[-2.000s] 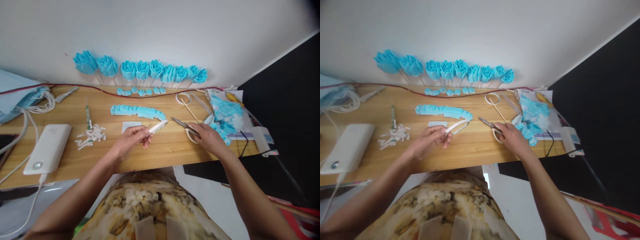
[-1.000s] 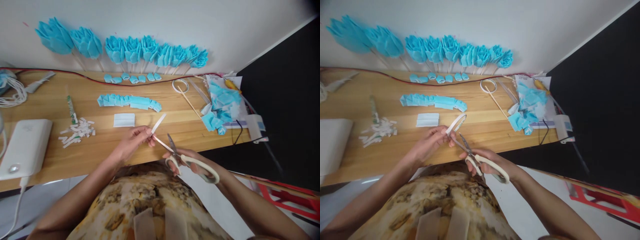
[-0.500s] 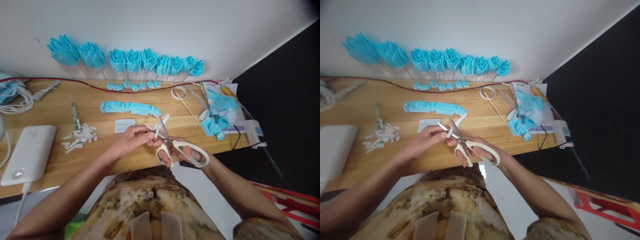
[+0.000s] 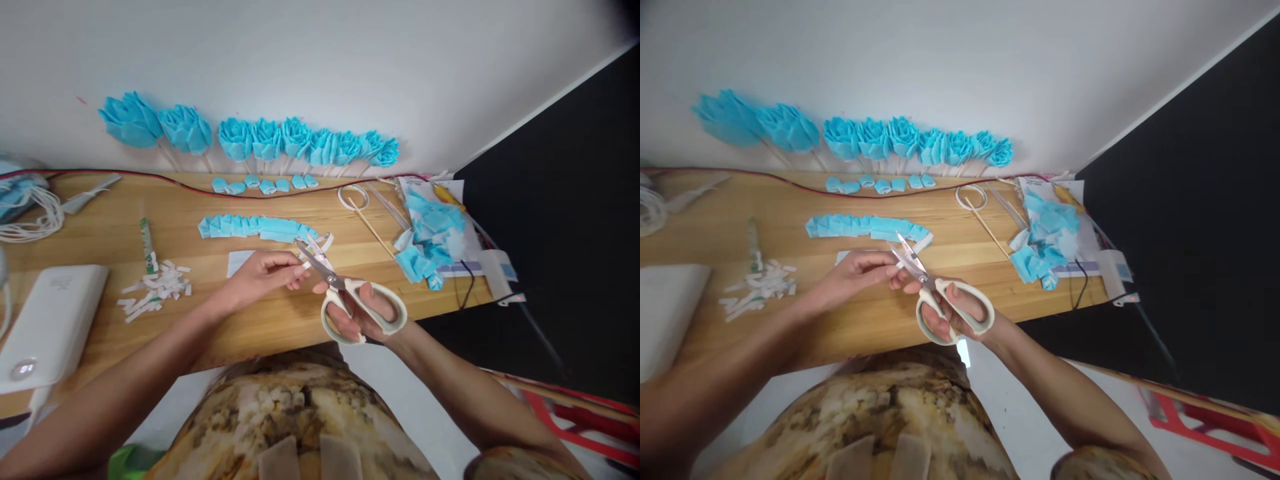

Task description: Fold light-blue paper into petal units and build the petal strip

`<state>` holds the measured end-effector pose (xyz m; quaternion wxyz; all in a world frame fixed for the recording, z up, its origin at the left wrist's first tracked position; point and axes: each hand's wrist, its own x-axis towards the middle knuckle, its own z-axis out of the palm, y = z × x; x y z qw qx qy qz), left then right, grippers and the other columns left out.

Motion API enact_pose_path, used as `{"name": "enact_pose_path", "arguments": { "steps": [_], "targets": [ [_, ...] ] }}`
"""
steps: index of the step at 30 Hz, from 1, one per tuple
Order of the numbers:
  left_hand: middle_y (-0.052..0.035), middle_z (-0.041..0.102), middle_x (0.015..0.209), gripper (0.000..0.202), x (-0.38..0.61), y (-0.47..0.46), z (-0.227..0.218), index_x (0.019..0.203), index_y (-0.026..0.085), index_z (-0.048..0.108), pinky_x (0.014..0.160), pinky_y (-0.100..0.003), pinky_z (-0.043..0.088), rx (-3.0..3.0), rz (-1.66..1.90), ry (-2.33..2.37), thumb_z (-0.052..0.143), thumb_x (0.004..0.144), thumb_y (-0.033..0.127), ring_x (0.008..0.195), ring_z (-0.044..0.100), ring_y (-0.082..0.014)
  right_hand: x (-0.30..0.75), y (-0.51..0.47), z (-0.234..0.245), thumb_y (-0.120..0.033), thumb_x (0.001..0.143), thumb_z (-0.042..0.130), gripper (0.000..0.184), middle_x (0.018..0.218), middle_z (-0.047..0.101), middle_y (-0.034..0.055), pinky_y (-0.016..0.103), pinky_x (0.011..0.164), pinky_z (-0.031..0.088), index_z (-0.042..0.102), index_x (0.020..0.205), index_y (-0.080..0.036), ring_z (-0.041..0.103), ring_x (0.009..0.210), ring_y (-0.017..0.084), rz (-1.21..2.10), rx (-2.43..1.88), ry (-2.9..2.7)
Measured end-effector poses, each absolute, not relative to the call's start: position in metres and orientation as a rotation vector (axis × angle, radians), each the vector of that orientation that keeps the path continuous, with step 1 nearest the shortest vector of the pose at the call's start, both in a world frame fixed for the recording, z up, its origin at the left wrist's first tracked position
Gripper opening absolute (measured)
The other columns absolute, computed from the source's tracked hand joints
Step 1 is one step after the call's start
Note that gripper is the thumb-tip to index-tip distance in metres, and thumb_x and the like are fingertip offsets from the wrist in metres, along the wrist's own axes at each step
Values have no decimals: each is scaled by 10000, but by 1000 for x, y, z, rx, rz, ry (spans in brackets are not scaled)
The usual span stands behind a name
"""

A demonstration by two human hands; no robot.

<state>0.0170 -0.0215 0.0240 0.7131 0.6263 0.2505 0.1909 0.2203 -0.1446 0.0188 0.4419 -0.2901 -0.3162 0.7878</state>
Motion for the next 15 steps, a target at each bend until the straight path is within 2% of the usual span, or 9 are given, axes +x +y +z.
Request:
{"name": "enact_pose_path", "arguments": {
  "steps": [5,8,11,15],
  "targets": [
    [-28,654,726,281,21,-23,26,847,151,754,595,-234,456,1428,530,612,682,850,423,615,558,-120,218,-144,11,-642,863,620,567,613,509,-60,164,348,317,682,1204,-193,363,392,36,1963,-708,-743],
    [1,601,650,253,23,-24,27,797,155,746,528,-224,387,1465,579,634,674,839,394,537,489,-98,218,-145,9,-587,905,598,527,587,485,-68,160,326,269,667,1237,-183,324,356,29,1895,-720,-825],
    [10,587,629,209,25,-25,24,736,162,732,524,-224,365,1445,616,700,685,798,357,531,457,-94,220,-147,13,-547,885,653,548,590,501,-60,172,396,293,635,1272,-160,366,414,41,1835,-837,-987],
    [8,597,615,208,28,-25,19,737,164,736,504,-222,346,1353,597,810,709,760,369,521,444,-94,222,-150,25,-515,848,707,535,734,531,-22,204,544,348,628,1259,-181,439,602,77,1875,-987,-1196]
  ]
}}
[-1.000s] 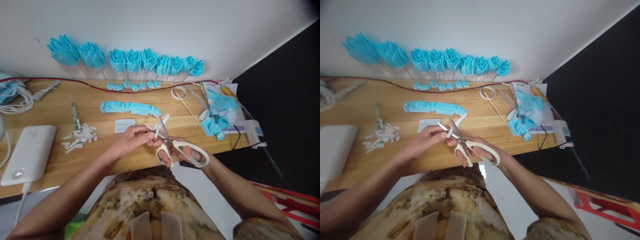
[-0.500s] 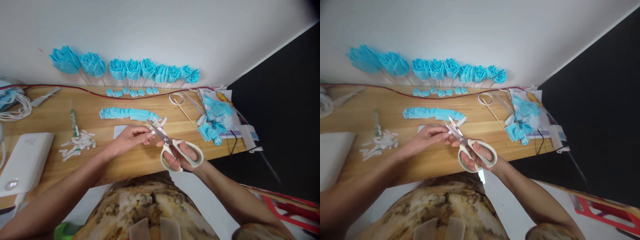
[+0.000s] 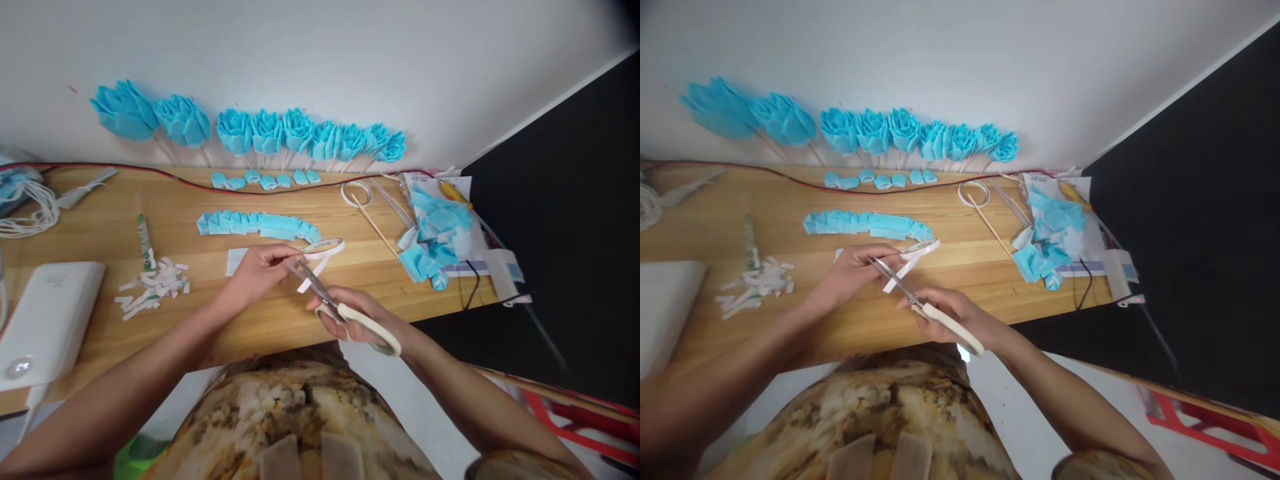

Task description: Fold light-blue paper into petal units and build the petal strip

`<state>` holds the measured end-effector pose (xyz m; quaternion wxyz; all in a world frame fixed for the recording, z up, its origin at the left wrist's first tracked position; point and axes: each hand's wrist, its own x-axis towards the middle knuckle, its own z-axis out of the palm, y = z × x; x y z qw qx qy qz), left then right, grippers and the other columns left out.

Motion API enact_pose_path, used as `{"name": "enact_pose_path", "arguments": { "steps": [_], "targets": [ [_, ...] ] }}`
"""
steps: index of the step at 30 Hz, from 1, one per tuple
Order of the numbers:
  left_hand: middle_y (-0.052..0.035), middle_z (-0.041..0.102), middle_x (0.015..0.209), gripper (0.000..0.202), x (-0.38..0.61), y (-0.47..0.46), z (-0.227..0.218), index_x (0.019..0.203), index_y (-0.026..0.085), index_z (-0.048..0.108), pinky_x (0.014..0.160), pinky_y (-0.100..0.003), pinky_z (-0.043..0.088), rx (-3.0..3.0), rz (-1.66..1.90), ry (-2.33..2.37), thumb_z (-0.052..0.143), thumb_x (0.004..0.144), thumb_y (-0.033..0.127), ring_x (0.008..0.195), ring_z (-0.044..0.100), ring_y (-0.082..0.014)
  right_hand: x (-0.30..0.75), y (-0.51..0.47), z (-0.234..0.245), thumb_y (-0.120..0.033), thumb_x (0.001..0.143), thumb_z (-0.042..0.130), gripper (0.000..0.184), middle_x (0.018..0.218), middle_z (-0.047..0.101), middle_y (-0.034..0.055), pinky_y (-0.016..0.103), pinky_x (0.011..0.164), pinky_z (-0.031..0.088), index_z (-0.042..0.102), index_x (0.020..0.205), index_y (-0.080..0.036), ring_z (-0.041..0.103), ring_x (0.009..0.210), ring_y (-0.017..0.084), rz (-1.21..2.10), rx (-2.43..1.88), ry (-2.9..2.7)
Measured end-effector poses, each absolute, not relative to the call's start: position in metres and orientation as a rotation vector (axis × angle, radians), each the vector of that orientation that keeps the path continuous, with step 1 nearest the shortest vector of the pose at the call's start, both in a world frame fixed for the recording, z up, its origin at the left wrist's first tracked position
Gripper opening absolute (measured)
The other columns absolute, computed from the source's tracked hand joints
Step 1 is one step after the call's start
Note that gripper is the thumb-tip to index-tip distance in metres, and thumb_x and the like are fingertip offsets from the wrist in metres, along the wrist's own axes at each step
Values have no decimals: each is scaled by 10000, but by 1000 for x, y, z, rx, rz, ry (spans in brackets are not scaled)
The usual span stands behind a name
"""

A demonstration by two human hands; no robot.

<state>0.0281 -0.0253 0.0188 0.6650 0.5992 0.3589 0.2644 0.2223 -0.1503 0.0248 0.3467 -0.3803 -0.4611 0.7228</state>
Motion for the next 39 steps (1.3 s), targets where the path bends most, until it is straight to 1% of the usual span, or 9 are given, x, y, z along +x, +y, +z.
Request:
{"name": "enact_pose_path", "arguments": {
  "steps": [5,8,11,16,22,26,34,37,39],
  "targets": [
    [35,504,510,265,29,-24,16,700,166,703,481,-218,315,1306,581,844,719,762,422,471,417,-84,224,-154,32,-501,756,793,560,832,555,-3,242,641,387,667,1213,-202,485,715,116,1871,-1167,-1469],
    [23,531,528,314,26,-22,17,685,162,688,497,-223,339,1319,587,825,722,762,465,489,449,-92,234,-156,28,-598,809,709,609,833,559,4,244,630,395,625,1267,-207,493,695,112,1982,-1048,-1322],
    [8,557,527,400,24,-20,17,631,158,651,510,-230,373,1301,572,794,707,765,532,495,484,-103,245,-157,16,-683,844,607,667,758,536,-8,242,587,416,594,1288,-186,485,615,99,1956,-918,-1179],
    [-5,583,568,473,22,-21,14,619,157,635,516,-235,412,1245,559,728,674,790,596,505,514,-108,247,-155,2,-681,878,555,687,724,519,-13,244,526,430,572,1310,-147,488,547,95,1939,-854,-1117],
    [-18,611,621,483,21,-23,12,704,139,687,547,-241,436,1247,544,723,662,809,610,539,536,-114,241,-149,-1,-652,919,513,645,676,526,-19,223,487,401,588,1315,-149,481,509,88,1870,-817,-1106],
    [-21,618,645,482,21,-23,12,689,143,671,567,-246,446,1275,540,711,674,799,612,567,552,-122,235,-146,-2,-625,911,557,609,654,527,-27,204,440,368,622,1285,-148,432,465,67,1874,-797,-988],
    [-9,596,626,398,19,-20,14,668,153,645,610,-232,424,1444,526,722,653,852,507,614,535,-123,226,-148,3,-604,897,596,549,504,480,-76,148,309,299,683,1232,-178,332,315,38,1905,-843,-819],
    [-10,606,690,315,18,-20,15,753,152,680,634,-234,416,1488,563,712,666,854,450,651,535,-124,225,-150,2,-593,895,608,548,472,470,-80,147,293,308,691,1224,-163,316,293,37,1875,-858,-799],
    [-20,619,727,324,18,-20,15,790,153,694,644,-241,427,1482,579,684,656,863,467,660,531,-127,226,-152,1,-565,905,611,519,468,470,-79,145,292,311,695,1218,-159,309,294,35,1871,-849,-797]
  ]
}}
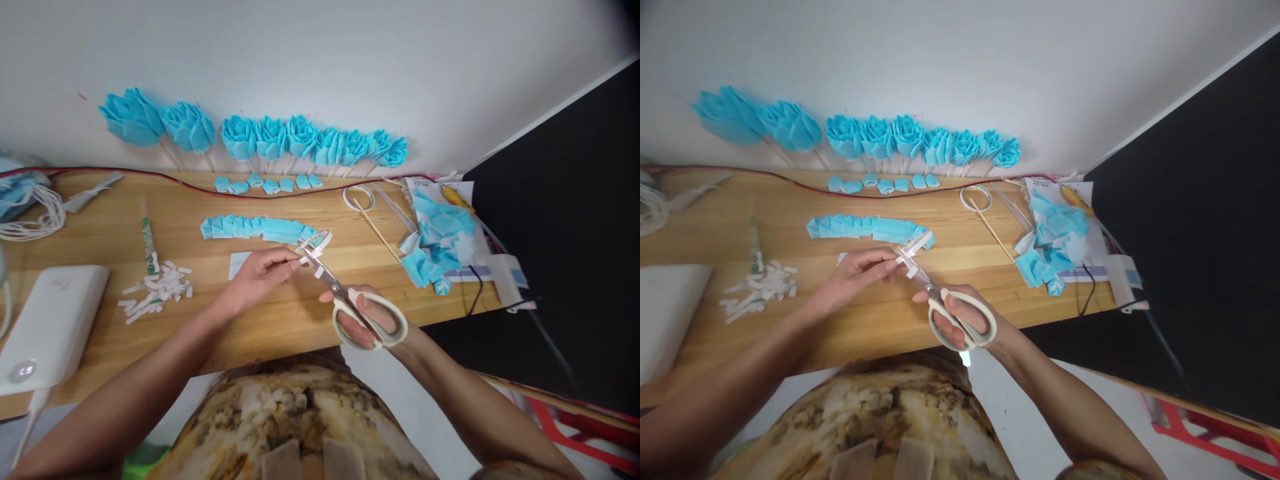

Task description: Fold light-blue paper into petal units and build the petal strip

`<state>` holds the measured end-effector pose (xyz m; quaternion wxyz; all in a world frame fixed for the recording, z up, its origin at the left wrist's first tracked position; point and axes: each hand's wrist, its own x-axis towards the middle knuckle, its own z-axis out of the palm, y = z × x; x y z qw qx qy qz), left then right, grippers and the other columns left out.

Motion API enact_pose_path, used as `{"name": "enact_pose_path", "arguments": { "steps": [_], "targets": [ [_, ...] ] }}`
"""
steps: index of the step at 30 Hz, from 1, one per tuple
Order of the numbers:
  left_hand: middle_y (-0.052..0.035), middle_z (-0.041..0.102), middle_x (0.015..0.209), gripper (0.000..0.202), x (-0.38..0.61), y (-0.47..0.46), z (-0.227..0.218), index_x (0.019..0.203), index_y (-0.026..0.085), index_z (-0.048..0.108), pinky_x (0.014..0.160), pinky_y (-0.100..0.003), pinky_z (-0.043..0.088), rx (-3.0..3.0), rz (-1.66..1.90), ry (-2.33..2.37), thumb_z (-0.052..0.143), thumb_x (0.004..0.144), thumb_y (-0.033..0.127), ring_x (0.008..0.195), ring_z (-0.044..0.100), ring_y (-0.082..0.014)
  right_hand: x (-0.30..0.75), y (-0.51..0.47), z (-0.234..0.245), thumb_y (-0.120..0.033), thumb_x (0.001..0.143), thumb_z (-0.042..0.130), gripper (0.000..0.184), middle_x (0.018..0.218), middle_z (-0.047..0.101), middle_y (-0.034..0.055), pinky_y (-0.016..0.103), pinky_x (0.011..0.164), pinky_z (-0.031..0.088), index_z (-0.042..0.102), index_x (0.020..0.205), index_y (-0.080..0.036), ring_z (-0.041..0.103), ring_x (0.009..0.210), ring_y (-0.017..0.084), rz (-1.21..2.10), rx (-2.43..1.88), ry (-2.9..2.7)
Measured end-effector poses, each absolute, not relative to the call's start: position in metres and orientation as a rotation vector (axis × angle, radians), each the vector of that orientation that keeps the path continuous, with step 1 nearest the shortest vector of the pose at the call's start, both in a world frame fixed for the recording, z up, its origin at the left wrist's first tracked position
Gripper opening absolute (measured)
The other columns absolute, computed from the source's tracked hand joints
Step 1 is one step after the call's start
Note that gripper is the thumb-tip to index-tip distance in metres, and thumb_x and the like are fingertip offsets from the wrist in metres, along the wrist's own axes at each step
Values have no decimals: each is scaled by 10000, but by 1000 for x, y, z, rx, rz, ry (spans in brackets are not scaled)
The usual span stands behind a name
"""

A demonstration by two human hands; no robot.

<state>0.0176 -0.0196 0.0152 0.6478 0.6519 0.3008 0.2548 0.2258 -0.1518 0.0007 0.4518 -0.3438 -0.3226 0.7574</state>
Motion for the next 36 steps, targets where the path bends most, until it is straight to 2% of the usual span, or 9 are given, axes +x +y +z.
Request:
{"name": "enact_pose_path", "arguments": {
  "steps": [4,8,13,16,19,24,29,33,36],
  "targets": [
    [-67,684,787,498,16,-17,15,839,147,709,645,-275,470,1343,472,649,557,891,618,671,584,-155,230,-155,-1,-543,914,614,507,461,453,-85,141,306,313,688,1226,-151,309,299,30,1921,-824,-812],
    [-114,751,989,713,10,-10,25,998,159,745,890,-391,511,1398,210,599,316,936,725,947,684,-253,236,-159,2,-544,886,656,545,535,491,-62,139,355,331,672,1247,-136,369,368,27,2039,-876,-903],
    [-105,736,1186,646,1,0,40,1054,187,757,1022,-465,426,2031,279,727,298,989,637,1123,648,-302,243,-162,14,-544,839,711,599,617,503,-53,181,470,461,656,1271,-133,417,452,33,2030,-1022,-1031],
    [-99,741,1182,577,-2,-3,40,1028,187,756,1051,-471,404,2184,482,707,290,1032,528,1120,652,-278,244,-161,15,-556,887,646,583,579,459,-75,233,540,545,640,1294,-138,386,438,35,1940,-950,-1048],
    [-82,701,1280,433,-2,-12,36,1004,210,751,1073,-455,399,2180,597,602,391,1031,448,1171,629,-258,244,-159,11,-550,912,613,563,554,441,-84,223,520,550,635,1305,-147,364,413,31,1911,-845,-1029],
    [-77,731,1184,167,11,-29,25,952,201,741,984,-370,495,1916,577,507,620,931,314,1140,659,-228,240,-159,2,-547,935,579,506,551,440,-85,213,513,558,662,1270,-177,360,396,27,1949,-719,-945],
    [-104,697,1251,139,23,-34,13,982,184,685,1040,-411,468,1779,669,658,655,876,269,1204,630,-248,236,-163,-3,-550,947,556,514,562,451,-80,208,545,565,645,1298,-185,374,413,31,1989,-608,-871],
    [-39,731,1000,346,26,-32,11,1157,197,603,900,-330,517,1711,743,721,688,822,199,959,688,-184,232,-165,-4,-602,928,548,566,575,465,-75,257,628,592,640,1290,-177,389,440,39,1996,-564,-844],
    [-3,735,985,512,28,-28,13,1309,243,572,827,-279,517,1839,674,633,601,819,99,878,685,-149,228,-164,-1,-642,903,555,586,572,476,-73,285,682,598,653,1252,-182,391,449,45,2037,-545,-836]
  ]
}}
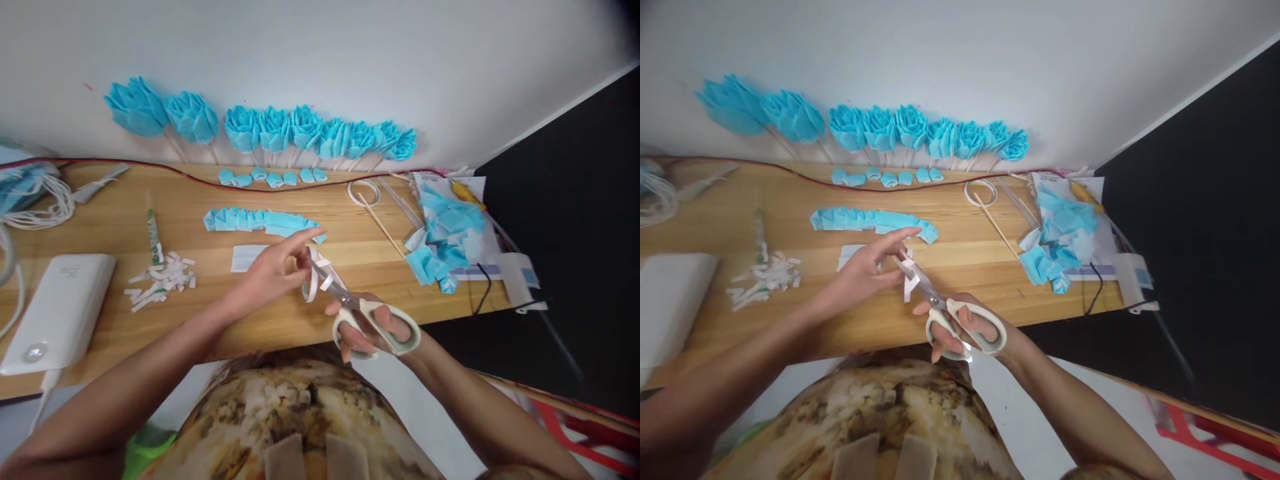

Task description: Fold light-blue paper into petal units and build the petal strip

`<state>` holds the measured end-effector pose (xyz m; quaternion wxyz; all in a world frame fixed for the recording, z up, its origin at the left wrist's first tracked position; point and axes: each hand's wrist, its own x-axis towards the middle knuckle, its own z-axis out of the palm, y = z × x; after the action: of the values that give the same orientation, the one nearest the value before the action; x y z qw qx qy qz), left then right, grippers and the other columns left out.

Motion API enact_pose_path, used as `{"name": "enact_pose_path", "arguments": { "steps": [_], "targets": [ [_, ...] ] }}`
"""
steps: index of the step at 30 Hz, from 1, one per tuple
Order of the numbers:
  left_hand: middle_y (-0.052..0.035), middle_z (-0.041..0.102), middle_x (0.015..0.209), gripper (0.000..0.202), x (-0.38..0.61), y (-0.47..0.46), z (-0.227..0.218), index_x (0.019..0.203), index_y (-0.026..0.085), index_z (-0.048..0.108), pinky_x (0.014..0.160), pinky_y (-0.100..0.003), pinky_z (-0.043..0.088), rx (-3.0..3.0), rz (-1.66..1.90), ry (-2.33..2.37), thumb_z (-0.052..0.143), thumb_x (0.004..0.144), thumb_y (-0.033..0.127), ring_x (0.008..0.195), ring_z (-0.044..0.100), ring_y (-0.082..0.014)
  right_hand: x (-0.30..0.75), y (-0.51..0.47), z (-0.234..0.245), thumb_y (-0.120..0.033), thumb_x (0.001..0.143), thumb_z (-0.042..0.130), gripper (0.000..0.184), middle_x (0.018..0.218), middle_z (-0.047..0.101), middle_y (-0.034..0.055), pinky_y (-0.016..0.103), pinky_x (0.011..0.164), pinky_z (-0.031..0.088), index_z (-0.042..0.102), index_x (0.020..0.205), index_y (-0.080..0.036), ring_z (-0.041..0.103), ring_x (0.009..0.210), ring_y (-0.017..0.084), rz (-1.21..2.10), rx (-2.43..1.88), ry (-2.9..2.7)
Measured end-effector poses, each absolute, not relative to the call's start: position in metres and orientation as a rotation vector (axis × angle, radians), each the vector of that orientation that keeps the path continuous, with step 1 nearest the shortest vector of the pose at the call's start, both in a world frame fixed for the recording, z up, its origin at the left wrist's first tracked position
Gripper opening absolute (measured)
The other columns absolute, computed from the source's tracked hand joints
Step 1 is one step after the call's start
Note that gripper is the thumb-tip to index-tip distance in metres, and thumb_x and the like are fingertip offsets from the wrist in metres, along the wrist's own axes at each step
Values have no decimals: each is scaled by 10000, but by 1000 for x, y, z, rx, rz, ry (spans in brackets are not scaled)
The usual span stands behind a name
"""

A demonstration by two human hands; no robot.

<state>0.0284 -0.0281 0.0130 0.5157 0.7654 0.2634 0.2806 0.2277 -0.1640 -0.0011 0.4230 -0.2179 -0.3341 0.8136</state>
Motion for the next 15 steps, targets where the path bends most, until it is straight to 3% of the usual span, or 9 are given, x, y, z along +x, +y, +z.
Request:
{"name": "enact_pose_path", "arguments": {
  "steps": [4,10,15],
  "targets": [
    [-43,766,1039,326,34,-20,10,1054,206,721,829,-295,496,2056,747,454,496,875,54,943,699,-172,225,-163,3,-669,871,579,594,588,499,-69,298,682,602,667,1210,-188,384,439,43,2085,-550,-785],
    [-18,762,810,180,43,-10,10,955,203,705,761,-343,389,2455,947,372,543,940,125,742,655,-168,228,-165,4,-631,902,563,538,536,450,-84,243,515,555,687,1201,-201,368,387,41,2089,-515,-772],
    [4,683,662,237,52,0,19,813,217,694,776,-364,356,2679,877,414,513,955,156,680,583,-170,236,-168,2,-558,924,586,522,565,467,-74,227,486,525,665,1273,-179,371,383,35,1934,-687,-902]
  ]
}}
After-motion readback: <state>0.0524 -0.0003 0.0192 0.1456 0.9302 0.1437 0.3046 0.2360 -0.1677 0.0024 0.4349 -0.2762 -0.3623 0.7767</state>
